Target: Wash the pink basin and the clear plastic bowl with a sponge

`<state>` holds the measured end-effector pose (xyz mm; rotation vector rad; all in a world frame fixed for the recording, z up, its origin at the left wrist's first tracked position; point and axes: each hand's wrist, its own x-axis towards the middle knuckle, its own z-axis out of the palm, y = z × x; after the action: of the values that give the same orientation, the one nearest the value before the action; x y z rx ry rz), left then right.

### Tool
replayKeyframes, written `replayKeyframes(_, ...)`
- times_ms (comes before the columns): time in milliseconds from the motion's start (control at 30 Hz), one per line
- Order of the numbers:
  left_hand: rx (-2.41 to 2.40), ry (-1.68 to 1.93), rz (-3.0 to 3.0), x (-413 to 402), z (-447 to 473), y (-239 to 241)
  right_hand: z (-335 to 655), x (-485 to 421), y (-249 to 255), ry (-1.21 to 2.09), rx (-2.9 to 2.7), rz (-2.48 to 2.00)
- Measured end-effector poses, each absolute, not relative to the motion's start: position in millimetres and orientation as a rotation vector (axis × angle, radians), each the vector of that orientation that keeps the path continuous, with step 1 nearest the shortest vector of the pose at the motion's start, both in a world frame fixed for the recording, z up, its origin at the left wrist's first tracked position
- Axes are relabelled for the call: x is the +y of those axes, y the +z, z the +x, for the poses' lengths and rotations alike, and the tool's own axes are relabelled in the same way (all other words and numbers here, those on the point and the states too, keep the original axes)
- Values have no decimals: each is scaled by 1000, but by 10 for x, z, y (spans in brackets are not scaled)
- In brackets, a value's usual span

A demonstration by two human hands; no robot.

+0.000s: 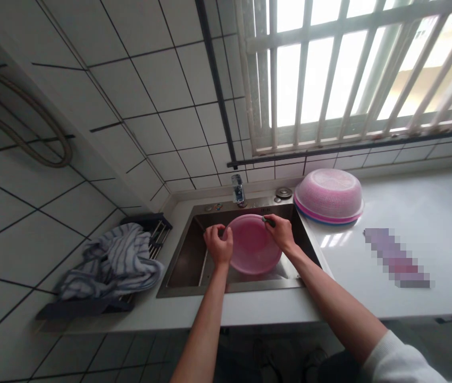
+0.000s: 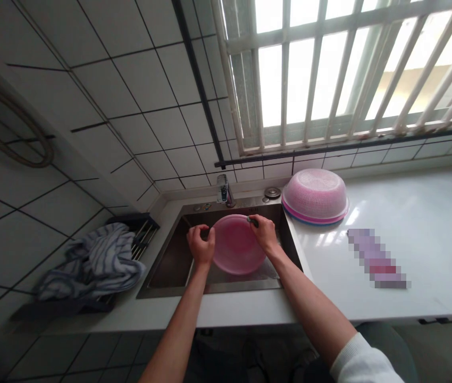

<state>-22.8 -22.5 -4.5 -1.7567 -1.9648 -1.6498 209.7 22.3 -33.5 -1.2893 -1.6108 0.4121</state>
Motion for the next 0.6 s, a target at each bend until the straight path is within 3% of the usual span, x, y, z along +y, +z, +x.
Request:
replayKeyframes(167, -2541, -1862, -2100, -144, -154, -136, 1950, 113, -241, 301, -1851, -1192)
replayKeyframes(300, -2938, -2306, -1761, -97, -169, -146, 1804, 15, -168, 282, -2003, -1037)
replayKeyframes(467, -3129, -2639, -1631, -147, -161, -95, 1673, -107, -113, 391, -2080, -900)
replayKeyframes(600, -3017, -2715, -1646, -136, -153, -85, 1623, -152, -114, 689, -1890, -840)
